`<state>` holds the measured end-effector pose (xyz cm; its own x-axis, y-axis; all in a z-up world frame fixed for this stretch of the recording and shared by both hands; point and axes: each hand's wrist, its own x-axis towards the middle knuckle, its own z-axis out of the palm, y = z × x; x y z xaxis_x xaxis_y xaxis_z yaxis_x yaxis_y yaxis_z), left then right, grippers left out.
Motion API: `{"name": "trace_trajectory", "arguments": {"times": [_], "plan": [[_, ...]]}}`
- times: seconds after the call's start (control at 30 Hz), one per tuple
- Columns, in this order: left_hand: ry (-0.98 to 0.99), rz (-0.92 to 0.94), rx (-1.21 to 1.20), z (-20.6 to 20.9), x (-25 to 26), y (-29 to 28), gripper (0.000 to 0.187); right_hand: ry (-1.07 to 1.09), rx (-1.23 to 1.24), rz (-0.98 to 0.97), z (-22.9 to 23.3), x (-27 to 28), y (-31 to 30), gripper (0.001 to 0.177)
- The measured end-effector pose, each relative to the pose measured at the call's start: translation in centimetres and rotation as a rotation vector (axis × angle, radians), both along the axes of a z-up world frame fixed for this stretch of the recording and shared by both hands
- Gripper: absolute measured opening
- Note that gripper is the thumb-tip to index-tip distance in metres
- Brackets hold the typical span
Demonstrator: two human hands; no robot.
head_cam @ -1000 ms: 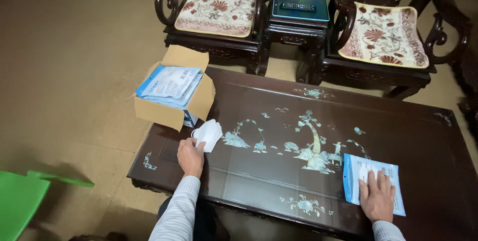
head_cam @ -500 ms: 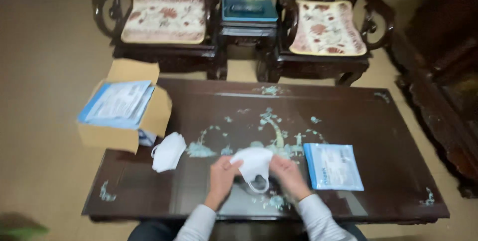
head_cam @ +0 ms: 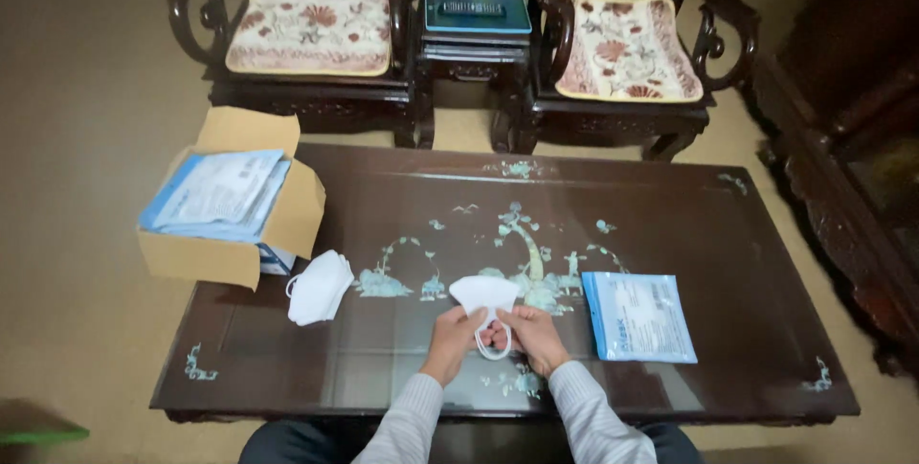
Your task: The person sits on the floor and repeatedly picks up white face masks, folds them, and places them into blue plastic packets. The packets are then placed into a cardboard box on the table.
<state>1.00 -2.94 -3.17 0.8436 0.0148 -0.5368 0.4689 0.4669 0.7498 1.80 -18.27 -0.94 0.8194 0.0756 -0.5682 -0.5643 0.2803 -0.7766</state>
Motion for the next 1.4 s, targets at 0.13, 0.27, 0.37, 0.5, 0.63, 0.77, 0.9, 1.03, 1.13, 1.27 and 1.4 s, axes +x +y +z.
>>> {"name": "trace_trajectory", "arguments": {"times": [0.13,0.27,0.37,0.5,0.63,0.77,0.9,1.03,1.13,1.27,1.4], "plan": [[0.031,-0.027,0.11,-1.9,0.2,-0.5,0.031,0.006,-0.112,-0.013,-0.5,0.0,0.4,0.017],[0.035,-0.038,0.061,-1.2,0.0,-0.1,0.032,-0.011,-0.129,-0.028,-0.5,-0.3,0.1,0.013],[0.02,-0.053,0.059,-0.2,-0.1,0.2,0.03,-0.006,-0.098,-0.043,0.5,-0.5,0.1,0.01],[0.039,-0.042,-0.007,0.1,-0.7,0.9,0.026,0.018,-0.017,-0.001,3.5,-1.0,-0.4,0.018],[0.018,-0.091,-0.015,-2.9,0.0,1.4,0.014,0.042,0.032,-0.028,2.6,-0.3,-1.1,0.027],[0.059,-0.028,-0.2,4.8,-1.3,2.0,0.048,-0.034,-0.085,-0.034,-2.7,0.3,-1.3,0.034],[0.155,0.1,-0.366,5.7,-1.5,0.2,0.067,-0.023,-0.161,-0.271,-6.7,0.8,-0.4,0.037],[0.145,0.157,-0.176,-2.3,0.1,-1.5,0.056,-0.353,-0.513,-0.258,-4.6,-0.1,-2.1,0.027],[0.154,0.137,-0.171,-1.0,0.1,-1.4,0.048,-0.659,-1.153,-0.314,0.6,-0.8,-6.5,0.031],[0.173,0.113,-0.137,1.4,-0.5,-1.1,0.047,-0.789,-1.555,-0.301,-2.6,-0.6,-15.0,0.027],[0.19,0.101,-0.137,1.7,-0.4,-0.9,0.048,-0.688,-1.668,-0.035,-2.8,-1.5,-16.3,0.048]]}}
